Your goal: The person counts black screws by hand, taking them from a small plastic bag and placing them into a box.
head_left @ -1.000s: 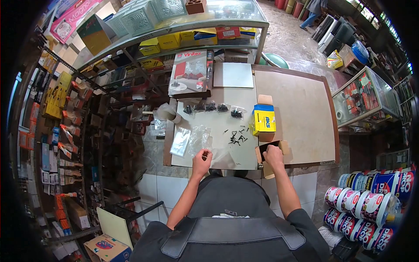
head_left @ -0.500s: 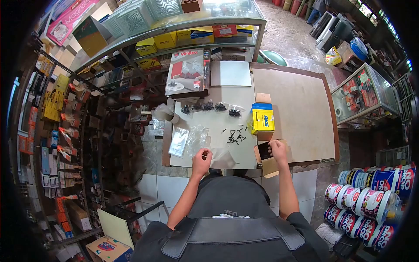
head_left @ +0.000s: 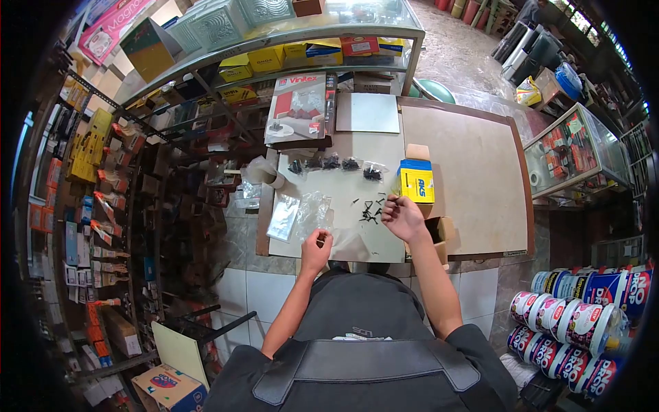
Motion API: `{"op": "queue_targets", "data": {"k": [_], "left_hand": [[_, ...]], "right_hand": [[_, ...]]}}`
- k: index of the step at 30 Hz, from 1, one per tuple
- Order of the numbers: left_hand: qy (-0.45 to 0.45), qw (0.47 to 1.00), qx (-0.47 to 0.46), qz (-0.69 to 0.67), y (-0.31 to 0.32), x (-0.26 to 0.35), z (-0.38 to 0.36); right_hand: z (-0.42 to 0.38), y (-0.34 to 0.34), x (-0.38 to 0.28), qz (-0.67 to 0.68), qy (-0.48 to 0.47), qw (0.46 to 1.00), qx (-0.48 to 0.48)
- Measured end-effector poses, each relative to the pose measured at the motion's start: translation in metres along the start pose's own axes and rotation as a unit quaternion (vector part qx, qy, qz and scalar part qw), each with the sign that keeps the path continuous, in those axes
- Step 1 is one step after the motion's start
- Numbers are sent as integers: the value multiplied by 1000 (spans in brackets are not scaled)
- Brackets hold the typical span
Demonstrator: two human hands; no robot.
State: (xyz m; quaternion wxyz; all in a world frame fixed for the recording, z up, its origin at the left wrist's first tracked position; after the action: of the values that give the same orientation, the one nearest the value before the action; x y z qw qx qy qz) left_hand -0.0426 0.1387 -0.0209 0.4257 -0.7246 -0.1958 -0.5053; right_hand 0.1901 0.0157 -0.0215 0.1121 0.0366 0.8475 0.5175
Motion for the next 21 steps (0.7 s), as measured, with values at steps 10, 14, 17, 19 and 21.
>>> {"op": "queue_targets", "data": {"k": [10, 14, 17, 19, 21], "left_hand": [[-9, 1000, 22, -11, -12, -9, -11], [-26, 999, 11, -17, -13, -13, -12], [-10, 1000, 18, -14, -13, -14, -13], [-12, 1000, 18, -10, -14, -12, -12], [-16, 1000, 16, -10, -15, -11, -12]], "right_hand": [[60, -96, 20, -347, -60, 905, 239], [61, -98, 18, -367, -62, 897, 240], [42, -75, 16, -372, -56, 897, 231], [24, -46, 9, -331, -102, 920, 182], [-4, -19, -1, -320, -127, 925, 159]]}}
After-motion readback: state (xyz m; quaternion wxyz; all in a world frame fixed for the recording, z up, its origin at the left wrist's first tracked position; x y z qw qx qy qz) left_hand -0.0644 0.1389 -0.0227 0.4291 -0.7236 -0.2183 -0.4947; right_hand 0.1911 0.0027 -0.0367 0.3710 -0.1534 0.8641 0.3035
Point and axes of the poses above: each hand's wrist, its own z-axis towards the middle knuckle, its own y-axis out of the palm, x = y × z, the point moved 8 cm from there along z, towards the middle knuckle
